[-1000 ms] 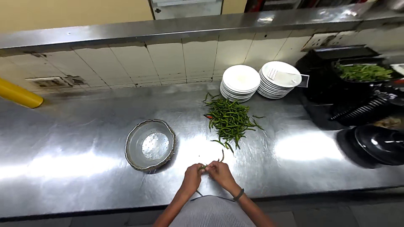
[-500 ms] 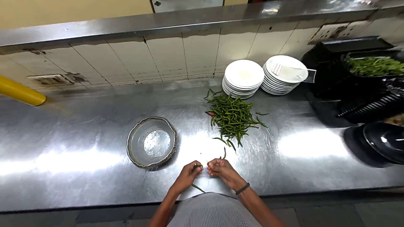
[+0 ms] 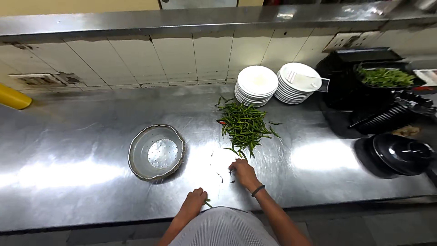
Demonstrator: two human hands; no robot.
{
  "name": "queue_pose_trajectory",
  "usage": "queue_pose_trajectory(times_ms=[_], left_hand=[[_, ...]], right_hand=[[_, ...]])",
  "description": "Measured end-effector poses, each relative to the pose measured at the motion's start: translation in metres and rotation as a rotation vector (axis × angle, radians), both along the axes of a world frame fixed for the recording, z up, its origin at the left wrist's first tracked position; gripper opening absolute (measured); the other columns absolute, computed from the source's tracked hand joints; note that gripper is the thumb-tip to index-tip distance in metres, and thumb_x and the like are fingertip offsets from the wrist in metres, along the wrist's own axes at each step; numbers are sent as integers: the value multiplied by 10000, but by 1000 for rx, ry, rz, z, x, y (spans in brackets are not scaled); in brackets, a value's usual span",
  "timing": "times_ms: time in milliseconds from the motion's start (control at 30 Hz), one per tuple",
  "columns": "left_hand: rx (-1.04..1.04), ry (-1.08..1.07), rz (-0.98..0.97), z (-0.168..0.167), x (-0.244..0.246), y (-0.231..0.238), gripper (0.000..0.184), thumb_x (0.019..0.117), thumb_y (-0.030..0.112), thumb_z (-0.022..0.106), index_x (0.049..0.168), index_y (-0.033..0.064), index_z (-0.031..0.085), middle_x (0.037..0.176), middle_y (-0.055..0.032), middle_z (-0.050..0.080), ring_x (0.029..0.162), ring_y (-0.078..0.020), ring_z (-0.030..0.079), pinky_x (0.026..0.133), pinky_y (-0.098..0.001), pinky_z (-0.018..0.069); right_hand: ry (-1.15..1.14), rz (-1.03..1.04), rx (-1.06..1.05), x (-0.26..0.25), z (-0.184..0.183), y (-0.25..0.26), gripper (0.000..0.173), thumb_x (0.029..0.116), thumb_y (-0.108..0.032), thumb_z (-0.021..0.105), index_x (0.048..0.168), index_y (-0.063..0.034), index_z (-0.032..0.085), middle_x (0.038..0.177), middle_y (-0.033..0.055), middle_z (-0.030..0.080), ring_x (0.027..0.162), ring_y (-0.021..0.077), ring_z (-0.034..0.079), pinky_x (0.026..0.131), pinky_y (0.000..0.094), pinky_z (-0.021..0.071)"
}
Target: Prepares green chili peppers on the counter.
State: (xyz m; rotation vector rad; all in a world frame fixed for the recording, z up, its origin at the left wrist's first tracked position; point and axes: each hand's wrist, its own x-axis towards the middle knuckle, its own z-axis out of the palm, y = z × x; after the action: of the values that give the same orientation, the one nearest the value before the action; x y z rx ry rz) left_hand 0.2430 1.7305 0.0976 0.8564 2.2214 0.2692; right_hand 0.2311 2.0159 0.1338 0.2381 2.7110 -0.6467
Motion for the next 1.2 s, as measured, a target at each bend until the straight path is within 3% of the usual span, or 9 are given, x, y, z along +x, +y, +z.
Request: queue_pose_trajectory(times_ms=[200,267,367,467,567,700,900,1067,1200], left_hand=[[592,10,510,20,-10,-9,317,1047,304,513,1170,57,669,1192,-127,643,1150,-276,597,1027,-456,484],[764,-170,717,32,-18,-6,306,1064,274,472,1189,49,638,1087,-63,692,1005,-179,637,915,-378,521],[1014,-546,971,41,-29,2,269,1088,180,418,1234,-21,519,943,-92,663,876,-183,661,846,-355,564],[1050,-813,1122,51,-33,11,303,1074,121,473,1337,-20,522,921,-83,628,807,-178,654,793,-336,583],[947,-805,1071,60,-39,20,261,1047,99,544,1277,-24,549,970,-97,650,833,-180,672,799,-330,592],[858,-733,1088,66,-42,33,244,1051,137,559,1245,-3,512,1195,-145,677,1012,-232,705,843,-365,606],[937,-634,1041,63,-40,46,217,983,43,626,1164,-23,526,1131,-151,705,937,-221,701,820,-362,587],[970,-590,1100,56,-40,45,217,1020,18,531,1230,-29,555,1134,-149,691,973,-216,684,847,-351,576],[937,-487,922,54,-32,43,226,1008,58,583,1209,4,670,1164,-112,713,1042,-200,693,919,-359,586]], right_hand=[[25,-51,-12,11,-19,9,172,983,-232,631,1003,-109,749,1066,114,683,1057,289,654,900,494,541],[158,-166,-200,13,-21,16,179,999,-226,632,1040,-84,731,1058,106,696,1017,268,676,918,503,559],[333,-301,-332,10,-16,13,225,1008,-163,621,1209,-63,638,926,77,723,828,223,713,791,470,601],[325,-459,-397,4,-9,4,511,968,-103,655,1444,-56,475,855,81,717,700,215,688,697,444,589],[219,-743,-824,2,0,-10,569,939,1,688,1436,13,411,875,165,719,685,244,744,650,382,660],[58,-847,-1271,9,18,-30,532,899,101,688,1377,69,456,994,236,712,828,320,752,772,431,661],[-90,-652,-1290,21,21,-63,328,897,20,733,1185,71,585,964,178,709,824,276,737,769,406,651],[-215,-827,-1480,21,10,-59,260,939,60,663,1178,71,563,991,163,703,863,257,735,834,394,635],[-155,-701,-1318,25,9,-66,226,934,16,684,1140,74,613,955,166,712,816,253,735,779,395,645]])
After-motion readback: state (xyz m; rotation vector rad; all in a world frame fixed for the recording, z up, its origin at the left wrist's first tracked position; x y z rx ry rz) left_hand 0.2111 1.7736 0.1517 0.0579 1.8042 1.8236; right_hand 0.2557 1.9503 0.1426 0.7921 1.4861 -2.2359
